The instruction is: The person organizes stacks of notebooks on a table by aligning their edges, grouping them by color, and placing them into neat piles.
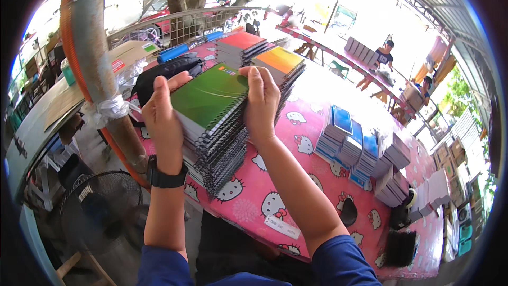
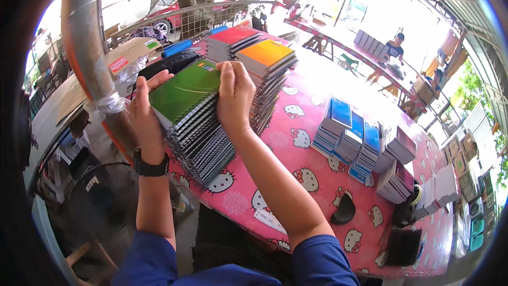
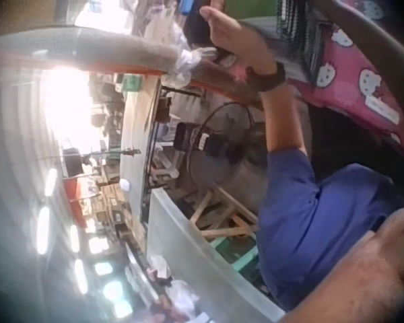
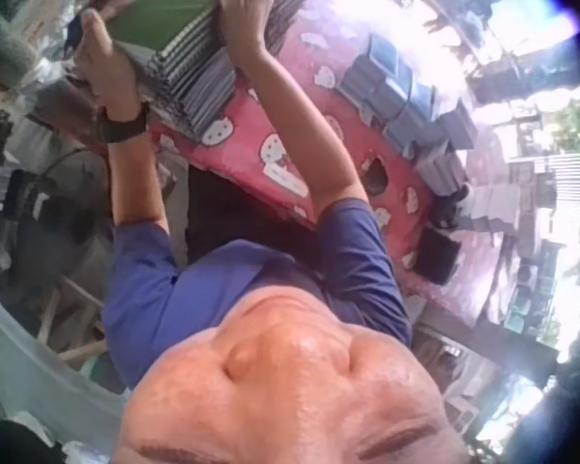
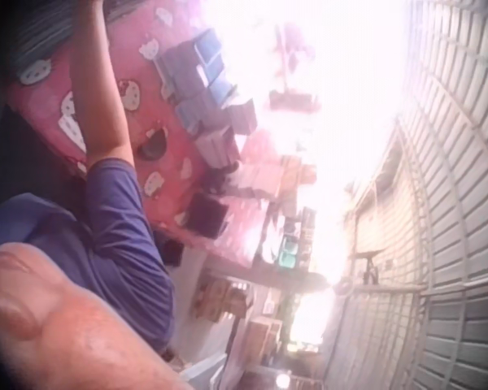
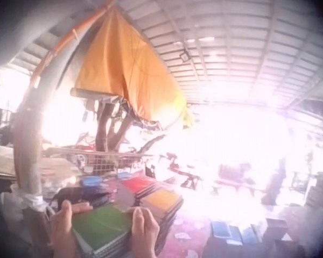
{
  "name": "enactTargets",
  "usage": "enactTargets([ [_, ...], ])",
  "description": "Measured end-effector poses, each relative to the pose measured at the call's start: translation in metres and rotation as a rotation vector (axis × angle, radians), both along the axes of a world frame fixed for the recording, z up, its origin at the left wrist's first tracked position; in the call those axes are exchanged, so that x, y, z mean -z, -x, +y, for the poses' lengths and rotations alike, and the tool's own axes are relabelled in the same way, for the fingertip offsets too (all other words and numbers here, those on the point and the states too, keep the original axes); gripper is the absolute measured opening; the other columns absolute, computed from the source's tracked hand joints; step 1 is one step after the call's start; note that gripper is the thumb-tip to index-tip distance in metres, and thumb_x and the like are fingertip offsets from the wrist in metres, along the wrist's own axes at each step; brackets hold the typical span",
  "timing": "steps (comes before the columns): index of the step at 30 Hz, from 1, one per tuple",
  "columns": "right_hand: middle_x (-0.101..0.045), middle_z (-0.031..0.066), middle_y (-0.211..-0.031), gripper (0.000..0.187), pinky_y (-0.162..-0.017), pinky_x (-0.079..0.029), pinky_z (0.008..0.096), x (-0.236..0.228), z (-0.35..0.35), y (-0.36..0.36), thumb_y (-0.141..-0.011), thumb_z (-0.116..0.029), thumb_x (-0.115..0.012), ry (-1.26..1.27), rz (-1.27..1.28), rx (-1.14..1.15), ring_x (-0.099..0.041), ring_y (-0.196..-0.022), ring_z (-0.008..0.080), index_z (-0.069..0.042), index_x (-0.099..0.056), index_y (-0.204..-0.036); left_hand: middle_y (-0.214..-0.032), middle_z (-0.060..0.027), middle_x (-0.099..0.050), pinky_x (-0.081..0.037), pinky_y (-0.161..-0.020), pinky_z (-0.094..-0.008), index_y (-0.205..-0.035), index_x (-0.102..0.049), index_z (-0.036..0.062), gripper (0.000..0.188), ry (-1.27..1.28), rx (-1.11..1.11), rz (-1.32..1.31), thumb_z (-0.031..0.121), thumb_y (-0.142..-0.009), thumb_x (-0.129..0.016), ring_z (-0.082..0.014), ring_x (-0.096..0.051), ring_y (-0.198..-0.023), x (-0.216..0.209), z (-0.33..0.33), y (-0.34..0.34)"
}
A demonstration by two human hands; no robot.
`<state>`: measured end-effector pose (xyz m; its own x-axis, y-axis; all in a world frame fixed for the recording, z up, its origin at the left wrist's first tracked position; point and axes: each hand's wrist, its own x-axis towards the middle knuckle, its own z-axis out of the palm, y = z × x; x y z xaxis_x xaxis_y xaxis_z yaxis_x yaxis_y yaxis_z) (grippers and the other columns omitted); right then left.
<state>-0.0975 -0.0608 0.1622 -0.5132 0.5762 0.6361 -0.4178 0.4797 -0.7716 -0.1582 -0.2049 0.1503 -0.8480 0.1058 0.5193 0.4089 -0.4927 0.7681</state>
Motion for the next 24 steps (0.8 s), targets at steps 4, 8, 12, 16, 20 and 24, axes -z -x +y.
enactTargets([
  [4, -0.062, 0.0121, -0.089, 0.032, -0.07, -0.045, 0.0269, 0.006, 0.002, -0.004, -0.096, -0.027, -0.046, -0.032, 0.153, -0.009, -0.057, -0.077, 0.0146, 0.0, -0.054, -0.111, -0.118, -0.0202, -0.057, -0.043, -0.092, -0.0309, -0.126, -0.046, -0.0057, 0.071, -0.03, 0.013, 0.071, 0.055, -0.095, -0.029, -0.0202, -0.056, -0.103, 0.005, -0.004, 0.011],
  [8, -0.063, 0.0106, -0.086, 0.018, -0.068, -0.046, 0.0258, 0.068, 0.03, -0.076, -0.093, -0.01, -0.05, -0.092, 0.013, 0.017, -0.057, -0.076, 0.0132, 0.001, -0.057, -0.104, -0.134, -0.0182, -0.046, -0.025, -0.105, -0.0388, -0.138, -0.034, 0.0011, 0.085, -0.194, 0.112, 0.109, 0.068, -0.089, -0.017, -0.026, -0.042, -0.124, 0.046, -0.01, 0.031],
  [12, -0.062, 0.0073, -0.074, 0.01, -0.058, -0.046, 0.0264, 0.152, 0.039, -0.145, -0.084, 0.003, -0.057, -0.192, -0.352, -0.014, -0.058, -0.066, 0.0117, 0.001, -0.06, -0.093, -0.14, -0.0141, -0.039, -0.029, -0.104, -0.0376, -0.141, -0.029, 0.0015, 0.057, 0.228, -0.158, -0.006, 0.042, -0.099, -0.03, -0.0237, -0.038, -0.127, 0.2, -0.066, 0.062],
  [16, -0.061, 0.0055, -0.074, 0.014, -0.061, -0.049, 0.0252, 0.191, 0.038, -0.19, -0.086, -0.002, -0.058, 0.16, -0.529, 0.07, -0.059, -0.069, 0.0081, -0.002, -0.061, -0.1, -0.14, -0.015, -0.039, -0.029, -0.104, -0.039, -0.139, -0.03, 0.0006, 0.057, 0.583, -0.17, -0.163, 0.04, -0.099, -0.031, -0.0249, -0.039, -0.126, 0.265, -0.035, 0.016],
  [20, -0.061, 0.006, -0.075, 0.012, -0.059, -0.05, 0.0276, 0.196, 0.037, -0.19, -0.087, -0.007, -0.059, 0.005, -0.551, 0.126, -0.06, -0.066, 0.0114, -0.003, -0.063, -0.098, -0.139, -0.0158, -0.04, -0.029, -0.103, -0.0404, -0.138, -0.032, -0.0002, 0.056, 0.742, -0.196, -0.098, 0.039, -0.098, -0.031, -0.0261, -0.039, -0.125, 0.28, -0.024, 0.001],
  [24, -0.062, 0.0071, -0.074, 0.011, -0.059, -0.05, 0.0286, 0.197, 0.029, -0.184, -0.088, -0.01, -0.059, 0.008, -0.565, 0.091, -0.061, -0.063, 0.0153, -0.004, -0.064, -0.095, -0.138, -0.0167, -0.041, -0.029, -0.103, -0.0417, -0.137, -0.033, -0.0011, 0.055, 0.826, -0.246, -0.05, 0.038, -0.097, -0.032, -0.0273, -0.04, -0.124, 0.278, -0.031, 0.0],
])
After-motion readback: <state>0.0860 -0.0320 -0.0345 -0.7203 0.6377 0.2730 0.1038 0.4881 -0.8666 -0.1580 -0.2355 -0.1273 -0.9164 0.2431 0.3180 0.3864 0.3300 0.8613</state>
